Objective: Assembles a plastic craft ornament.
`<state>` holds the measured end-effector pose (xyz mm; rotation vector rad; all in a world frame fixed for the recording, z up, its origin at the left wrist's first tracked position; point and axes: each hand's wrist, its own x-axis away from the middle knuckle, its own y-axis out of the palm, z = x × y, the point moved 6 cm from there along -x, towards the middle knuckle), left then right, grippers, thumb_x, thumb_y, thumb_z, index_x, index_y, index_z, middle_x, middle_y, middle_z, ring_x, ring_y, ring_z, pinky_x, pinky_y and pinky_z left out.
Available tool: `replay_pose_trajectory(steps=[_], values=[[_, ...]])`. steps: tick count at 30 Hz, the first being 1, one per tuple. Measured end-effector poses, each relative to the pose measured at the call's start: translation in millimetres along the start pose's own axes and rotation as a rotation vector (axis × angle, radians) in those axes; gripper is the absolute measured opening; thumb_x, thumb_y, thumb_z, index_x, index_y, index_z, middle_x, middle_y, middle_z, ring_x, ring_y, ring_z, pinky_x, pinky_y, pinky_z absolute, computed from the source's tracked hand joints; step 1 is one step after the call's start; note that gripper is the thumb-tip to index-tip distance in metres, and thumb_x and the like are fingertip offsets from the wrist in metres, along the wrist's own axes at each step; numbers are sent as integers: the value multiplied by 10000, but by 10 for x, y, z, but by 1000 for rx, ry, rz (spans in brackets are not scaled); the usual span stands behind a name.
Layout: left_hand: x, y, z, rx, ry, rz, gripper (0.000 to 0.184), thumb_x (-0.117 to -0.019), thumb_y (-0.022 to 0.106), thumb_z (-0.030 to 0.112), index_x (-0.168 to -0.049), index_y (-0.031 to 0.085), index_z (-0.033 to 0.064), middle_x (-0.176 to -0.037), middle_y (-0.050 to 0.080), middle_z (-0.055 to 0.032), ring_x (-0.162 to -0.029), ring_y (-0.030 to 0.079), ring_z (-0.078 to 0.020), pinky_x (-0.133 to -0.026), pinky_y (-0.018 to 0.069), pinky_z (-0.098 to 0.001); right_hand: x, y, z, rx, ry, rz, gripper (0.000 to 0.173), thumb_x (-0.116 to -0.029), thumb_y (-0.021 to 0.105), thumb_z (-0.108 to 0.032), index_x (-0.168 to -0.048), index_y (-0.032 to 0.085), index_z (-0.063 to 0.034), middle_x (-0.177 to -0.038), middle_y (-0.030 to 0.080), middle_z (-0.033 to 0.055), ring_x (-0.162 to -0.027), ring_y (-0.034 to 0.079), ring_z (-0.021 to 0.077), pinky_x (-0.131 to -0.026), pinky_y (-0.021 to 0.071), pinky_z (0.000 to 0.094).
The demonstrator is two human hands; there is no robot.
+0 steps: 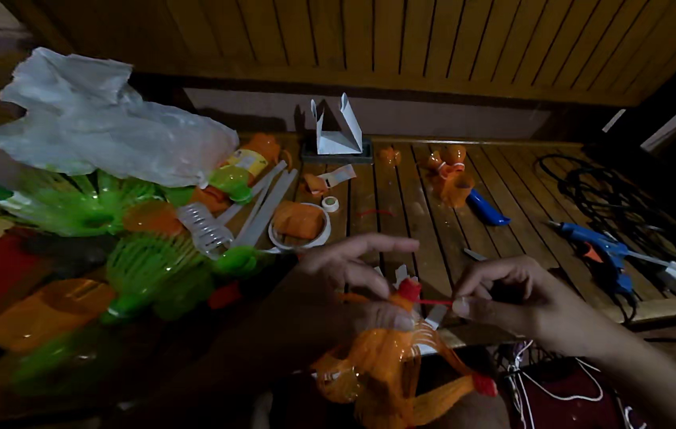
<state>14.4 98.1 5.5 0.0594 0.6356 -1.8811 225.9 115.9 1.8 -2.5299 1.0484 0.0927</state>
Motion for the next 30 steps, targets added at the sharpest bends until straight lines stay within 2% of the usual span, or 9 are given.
replay_pose_trajectory(steps=[2, 4, 8, 13, 19, 21, 24, 27, 30], values=[[-7, 16, 2, -19, 9, -11, 181, -843, 794, 313, -958, 787, 173, -1208, 693, 161, -830, 602, 152, -671, 475, -32, 14, -21, -1, 8, -1, 18, 92, -992, 625, -156, -929, 691, -156, -676, 514, -208, -606, 439, -154, -542, 350, 38], [-19, 34, 9, 37, -3, -21, 128, -852, 789, 257, -936, 778, 161, -1162, 712, 161, -888, 627, 131, -705, 500, -45, 24, -38, -11, 30, -23, 46, 88, -992, 620, -156, -939, 689, -154, -671, 502, -209, -599, 429, -157, -536, 342, 35], [-15, 67, -7, 103, -97, -12, 165, -830, 801, 184, -990, 763, 164, -943, 732, 190, -855, 660, 108, -709, 527, -70, 47, -102, -37, 91, -80, 132, 78, -992, 631, -169, -951, 697, -156, -692, 520, -205, -619, 441, -154, -556, 354, 36], [-18, 117, -4, 75, -15, -38, 230, -853, 784, 196, -1056, 742, 95, -962, 725, 171, -860, 646, 114, -729, 519, -63, 38, -71, 14, 138, -87, 193, 78, -981, 626, -145, -935, 686, -129, -669, 454, -201, -588, 380, -164, -525, 306, 25], [0, 156, -47, 118, -61, -1, 171, -857, 771, 160, -1018, 717, 137, -857, 720, 201, -818, 660, 105, -726, 537, -91, 38, -24, 86, 123, -122, 244, 76, -986, 622, -138, -944, 683, -118, -662, 436, -200, -584, 361, -166, -520, 289, 28], [-1, 161, -66, 93, -91, 31, 186, -840, 782, 173, -1012, 720, 136, -874, 721, 198, -810, 658, 109, -710, 534, -84, 32, -22, 145, 97, -123, 269, 79, -985, 624, -139, -938, 686, -123, -659, 435, -205, -578, 359, -163, -515, 286, 32], [-19, 134, -105, 32, -73, 28, 441, -842, 796, 251, -1238, 700, 82, -1118, 718, 140, -836, 645, 122, -698, 521, -58, 24, -41, 202, 43, -148, 291, 82, -997, 617, -136, -943, 678, -140, -682, 491, -210, -595, 407, -158, -534, 330, 34], [-22, 128, -129, 136, -27, 86, 240, -877, 746, 176, -1102, 744, 91, -1054, 747, 137, -877, 683, 70, -744, 559, -101, 33, -46, 195, 43, -168, 323, 79, -992, 620, -135, -941, 680, -141, -694, 511, -207, -603, 422, -163, -535, 346, 28], [-34, 120, -138, 219, -15, 76, 163, -964, 628, 143, -1094, 722, 114, -964, 744, 155, -874, 698, 28, -769, 581, -151, 31, 16, 188, 79, -174, 358, 87, -984, 627, -144, -933, 688, -108, -683, 475, -197, -593, 372, -171, -519, 299, 25]])
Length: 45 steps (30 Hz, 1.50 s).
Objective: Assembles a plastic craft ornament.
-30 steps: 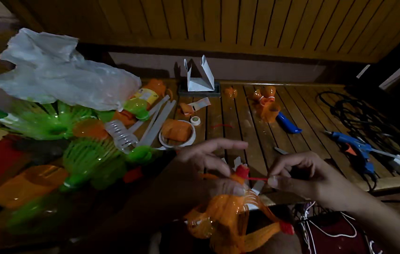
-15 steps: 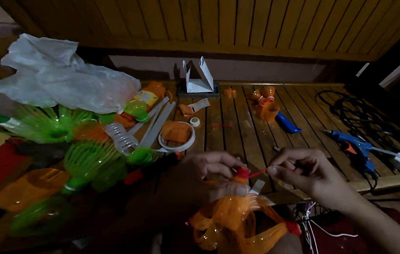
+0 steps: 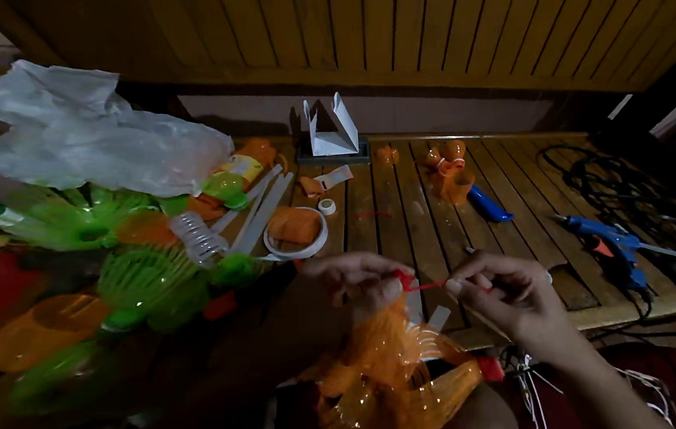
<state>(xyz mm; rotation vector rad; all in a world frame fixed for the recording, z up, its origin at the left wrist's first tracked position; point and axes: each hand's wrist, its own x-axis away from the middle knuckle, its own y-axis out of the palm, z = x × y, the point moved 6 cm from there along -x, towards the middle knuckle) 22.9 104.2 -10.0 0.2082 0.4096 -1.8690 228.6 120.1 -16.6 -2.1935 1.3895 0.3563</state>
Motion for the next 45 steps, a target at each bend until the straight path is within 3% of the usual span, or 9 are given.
replay_pose_trajectory(steps=[4, 8, 13, 17, 26, 34, 41, 43, 45], values=[[7, -4, -48, 39, -46, 41, 83, -957, 672, 211, -1004, 739, 206, -862, 731, 177, -805, 692, 44, -723, 571, -125, 34, 73, -20, 18, -52, 36, 102, -986, 616, -122, -938, 677, -56, -696, 491, -161, -596, 368, -167, -524, 293, 20], [16, 9, -76, 41, -69, 68, 83, -945, 676, 143, -964, 739, 193, -829, 732, 171, -782, 690, 54, -705, 565, -113, 117, 79, -55, 59, -127, 64, 122, -998, 613, -113, -949, 671, -18, -694, 513, -114, -605, 371, -159, -536, 296, 20], [-2, 35, -144, -61, -7, 57, 111, -950, 673, 186, -986, 775, 164, -1005, 753, 125, -979, 688, 18, -862, 561, -150, 277, 93, -207, 216, -274, 129, 160, -1008, 595, -90, -963, 661, 48, -737, 620, 14, -621, 434, -115, -567, 340, 30], [-16, 84, -141, -11, 62, 48, 67, -935, 712, 246, -957, 766, 214, -939, 740, 169, -900, 684, 44, -812, 564, -138, 343, 86, -295, 301, -329, 167, 155, -1016, 579, -79, -970, 649, 51, -745, 637, 49, -624, 474, -88, -573, 363, 34], [-62, 87, -113, 42, 147, 9, 77, -944, 714, 260, -971, 780, 230, -968, 752, 160, -920, 690, 37, -822, 562, -141, 319, 31, -355, 332, -344, 176, 179, -1025, 586, -107, -970, 661, 46, -729, 613, 44, -630, 468, -73, -591, 372, 47], [13, -10, 105, -145, 197, 66, 78, -959, 704, 276, -992, 760, 234, -980, 744, 178, -931, 686, 47, -823, 567, -131, 296, -116, -249, 164, -196, 151, 171, -1025, 613, -159, -982, 691, -13, -786, 645, -69, -661, 449, -154, -576, 339, 21], [27, -114, 233, -347, 187, 217, 63, -919, 729, 327, -924, 751, 269, -902, 734, 172, -825, 665, 59, -730, 540, -109, 342, -426, 43, 205, 20, 307, 105, -1035, 589, -228, -1020, 677, -173, -793, 619, -180, -688, 544, -117, -626, 459, 71], [9, -157, 270, -372, 239, 223, 76, -919, 738, 323, -937, 752, 251, -904, 742, 160, -817, 677, 44, -719, 555, -117, 455, -590, 223, 575, 198, 355, 251, -1033, 572, -311, -1131, 666, -100, -862, 633, -46, -739, 590, 9, -661, 510, 191], [4, -198, 300, -381, 267, 219, 89, -923, 741, 331, -950, 753, 247, -913, 744, 158, -812, 680, 44, -705, 553, -114, 554, -641, 388, 809, 430, 244, 459, -1010, 594, -292, -1334, 607, 33, -1157, 643, 274, -1042, 634, 425, -871, 511, 601]])
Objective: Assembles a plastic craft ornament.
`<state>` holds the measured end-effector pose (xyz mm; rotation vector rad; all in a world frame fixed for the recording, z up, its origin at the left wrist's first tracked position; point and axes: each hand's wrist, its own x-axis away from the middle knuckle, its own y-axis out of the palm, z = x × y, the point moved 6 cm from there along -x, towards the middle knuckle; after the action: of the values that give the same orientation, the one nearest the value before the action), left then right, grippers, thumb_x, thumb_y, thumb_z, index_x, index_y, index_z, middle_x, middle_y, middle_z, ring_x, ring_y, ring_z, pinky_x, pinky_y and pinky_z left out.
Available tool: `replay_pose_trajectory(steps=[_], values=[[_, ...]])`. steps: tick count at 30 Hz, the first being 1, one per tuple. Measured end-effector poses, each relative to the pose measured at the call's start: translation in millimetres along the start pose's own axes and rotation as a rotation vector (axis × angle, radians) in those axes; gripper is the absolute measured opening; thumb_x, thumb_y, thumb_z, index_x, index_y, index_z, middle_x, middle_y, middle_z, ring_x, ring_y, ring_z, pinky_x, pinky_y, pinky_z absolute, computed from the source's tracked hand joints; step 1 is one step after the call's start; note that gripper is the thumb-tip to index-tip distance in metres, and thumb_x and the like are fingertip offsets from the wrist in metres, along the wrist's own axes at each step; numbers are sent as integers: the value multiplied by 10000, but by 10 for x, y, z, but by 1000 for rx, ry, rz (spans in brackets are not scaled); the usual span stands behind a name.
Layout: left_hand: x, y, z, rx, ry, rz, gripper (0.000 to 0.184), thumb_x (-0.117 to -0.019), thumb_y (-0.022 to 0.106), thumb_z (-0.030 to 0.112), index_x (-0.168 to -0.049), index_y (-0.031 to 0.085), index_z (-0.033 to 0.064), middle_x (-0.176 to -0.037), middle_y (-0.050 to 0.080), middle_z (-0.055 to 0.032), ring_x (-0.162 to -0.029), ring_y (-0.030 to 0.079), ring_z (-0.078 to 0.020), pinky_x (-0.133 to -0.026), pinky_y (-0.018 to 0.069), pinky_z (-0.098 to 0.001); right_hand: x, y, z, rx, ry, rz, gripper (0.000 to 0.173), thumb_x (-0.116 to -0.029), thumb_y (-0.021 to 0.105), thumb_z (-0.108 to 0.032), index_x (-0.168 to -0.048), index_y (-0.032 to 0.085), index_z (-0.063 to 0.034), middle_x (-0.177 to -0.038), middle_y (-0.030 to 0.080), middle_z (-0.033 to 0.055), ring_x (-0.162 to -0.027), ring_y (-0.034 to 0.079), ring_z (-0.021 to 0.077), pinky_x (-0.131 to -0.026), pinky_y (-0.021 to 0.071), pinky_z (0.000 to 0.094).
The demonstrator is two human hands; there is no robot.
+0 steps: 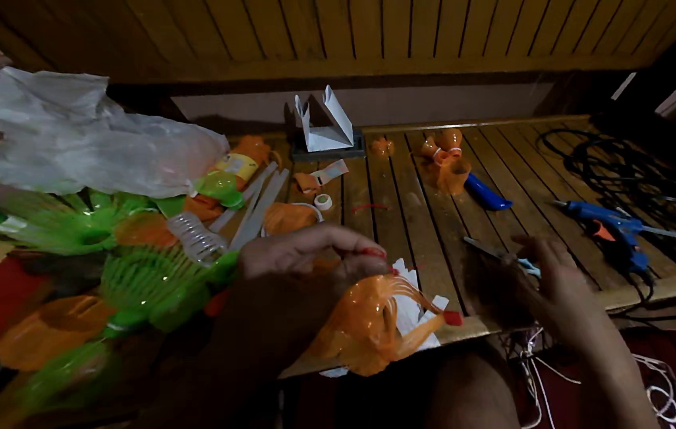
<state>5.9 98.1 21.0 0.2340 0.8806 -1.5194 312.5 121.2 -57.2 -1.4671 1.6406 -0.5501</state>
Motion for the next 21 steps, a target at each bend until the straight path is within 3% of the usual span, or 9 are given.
replay_pose_trajectory(steps=[1, 2, 5, 7, 10, 15, 19, 21], values=[[-4, -16, 10, 1, 0, 1, 84, -918, 744, 325, -951, 751, 249, -909, 740, 157, -811, 678, 41, -709, 554, -115, 23, 58, 65, 61, 59, -77, 491, -1007, 623, -257, -1383, 576, 56, -1292, 571, 359, -1180, 552, 561, -949, 420, 723], [-9, -29, 20, 4, 1, -2, 77, -912, 748, 312, -953, 753, 246, -913, 742, 152, -820, 687, 29, -719, 567, -125, 48, 109, 113, 104, 86, -118, 482, -1000, 638, -224, -1390, 578, 52, -1363, 522, 372, -1227, 503, 599, -977, 376, 755], [-28, -53, 45, 23, -8, -15, 64, -902, 748, 263, -959, 752, 234, -925, 746, 133, -847, 702, 2, -751, 587, -149, 90, 141, 173, 145, 14, -36, 348, -967, 635, -78, -1287, 660, 55, -1280, 572, 353, -1107, 589, 544, -926, 495, 645], [-41, -56, 62, 33, -2, -19, 65, -904, 748, 251, -965, 749, 229, -925, 745, 136, -847, 698, 6, -758, 586, -147, 74, 111, 201, 132, -10, -23, 332, -960, 633, -53, -1273, 671, 52, -1230, 585, 351, -1049, 619, 500, -883, 536, 574], [-69, -58, 102, 39, 25, -34, 73, -908, 751, 244, -976, 754, 217, -940, 748, 129, -864, 704, -6, -774, 592, -161, 34, 9, 230, 91, 44, -134, 376, -983, 660, -149, -1312, 647, 33, -1282, 567, 333, -1072, 629, 446, -898, 537, 548], [-81, -79, 164, -7, 45, -13, 62, -891, 756, 217, -953, 762, 218, -945, 743, 143, -871, 699, 10, -773, 588, -150, 16, -111, 227, 113, 86, -314, 464, -944, 709, -94, -1366, 598, 64, -1310, 556, 352, -1127, 617, 471, -956, 508, 571], [-70, -73, 195, -12, 69, 17, 62, -899, 752, 211, -958, 760, 227, -972, 745, 144, -899, 706, -4, -801, 597, -167, -67, -123, 309, 238, 196, -386, 496, -883, 808, -236, -1252, 666, 64, -1160, 644, 336, -1134, 596, 523, -954, 458, 679], [-53, -65, 216, -30, 102, 46, 61, -903, 748, 217, -963, 748, 227, -993, 740, 144, -926, 702, -7, -818, 594, -172, -77, -159, 325, 299, 319, -437, 541, -865, 822, -351, -1207, 672, 41, -1073, 680, 298, -1037, 647, 500, -881, 484, 695]])
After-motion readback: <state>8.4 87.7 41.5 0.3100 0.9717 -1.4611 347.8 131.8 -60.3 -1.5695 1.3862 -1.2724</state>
